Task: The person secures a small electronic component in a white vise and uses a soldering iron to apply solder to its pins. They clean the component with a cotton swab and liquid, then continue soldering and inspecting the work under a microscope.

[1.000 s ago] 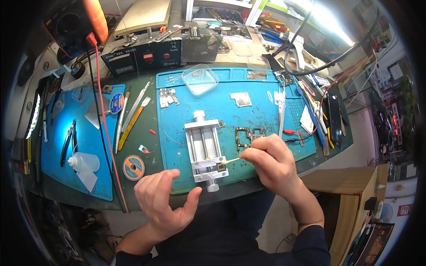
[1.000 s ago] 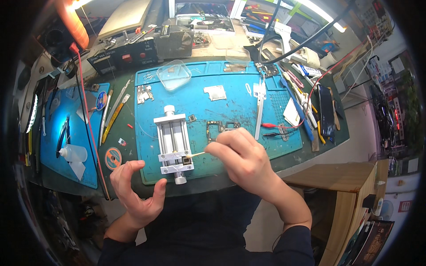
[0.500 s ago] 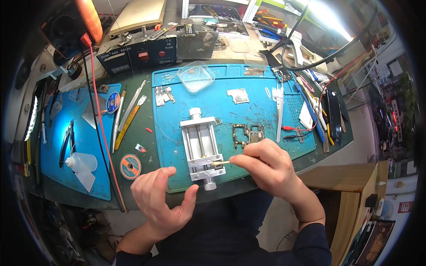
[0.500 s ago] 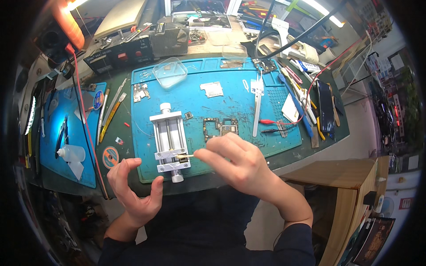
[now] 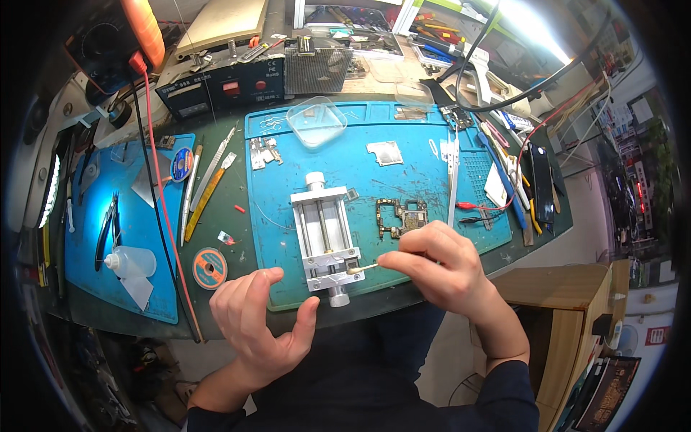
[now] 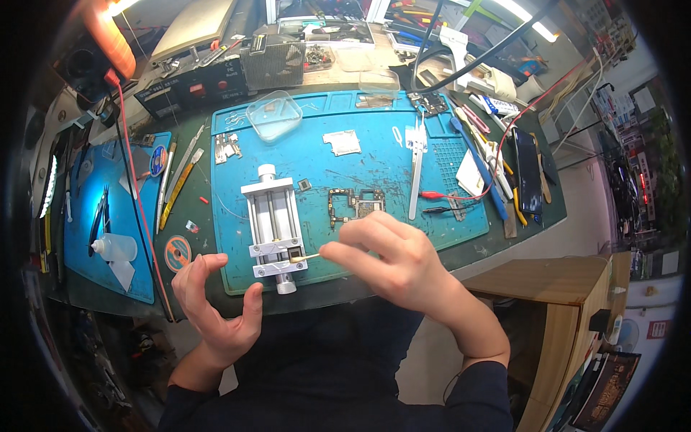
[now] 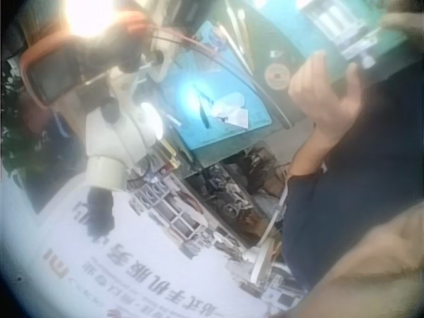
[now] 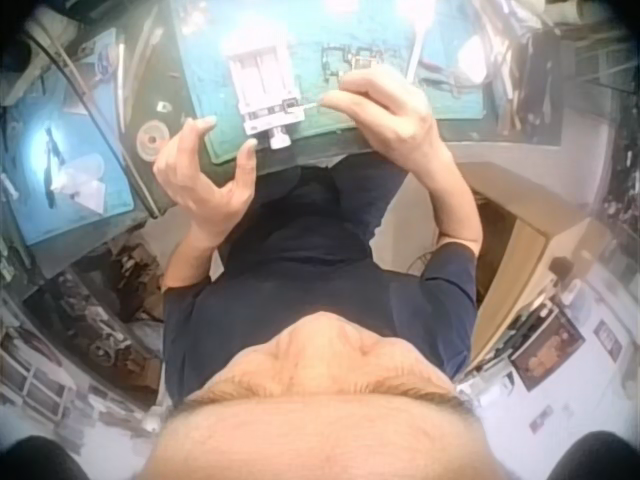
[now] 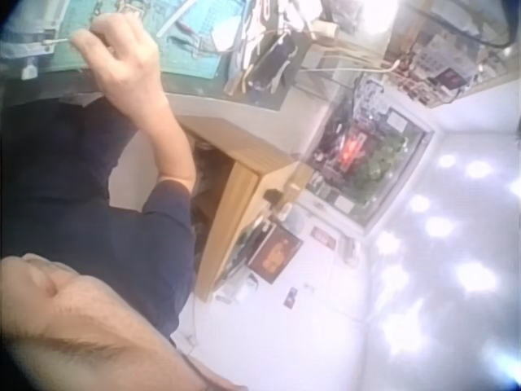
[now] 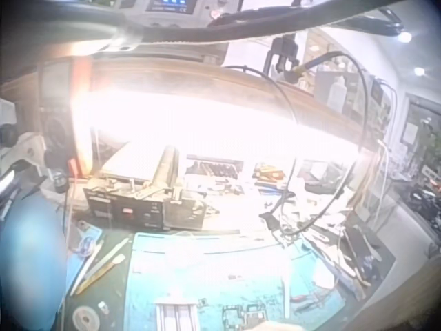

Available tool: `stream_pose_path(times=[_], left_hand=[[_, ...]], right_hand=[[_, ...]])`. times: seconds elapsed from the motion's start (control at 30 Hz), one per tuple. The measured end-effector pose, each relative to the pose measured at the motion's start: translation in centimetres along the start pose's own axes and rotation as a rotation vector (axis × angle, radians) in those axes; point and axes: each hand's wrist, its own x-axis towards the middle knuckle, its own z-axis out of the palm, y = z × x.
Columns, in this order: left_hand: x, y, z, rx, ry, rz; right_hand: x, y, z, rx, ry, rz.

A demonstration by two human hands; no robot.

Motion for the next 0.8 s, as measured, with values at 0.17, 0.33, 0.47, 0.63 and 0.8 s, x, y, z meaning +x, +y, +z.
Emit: stream_pose_path(times=[0.17,0.33,0.47,0.63,0.8], left_hand=[[0.10,0.01,0.09,-0.002,0.006,0.004],[0.10,0.01,0.19,0.002,0.014,0.001],[0.03,-0.07,0.10,0.000,0.018,-0.002],[0.02,-0.06,0.05,-0.002,0.013,-0.002],[0.11,0.05,0.05,-0.029,-0.010,-0.025]], right_hand=[[-0.01,0.04,0.13,0.023,0.010,-0.005],[-0.17,0.53,0.35,-0.017,0.025,0.026],[-0.24,0.72,-0.52,0.017,-0.005,0.004],[-0.24,0.44,-0.26,-0.001,0.004,-0.003],[-0.40,0.94,-0.16,-0.031,0.061,0.035]])
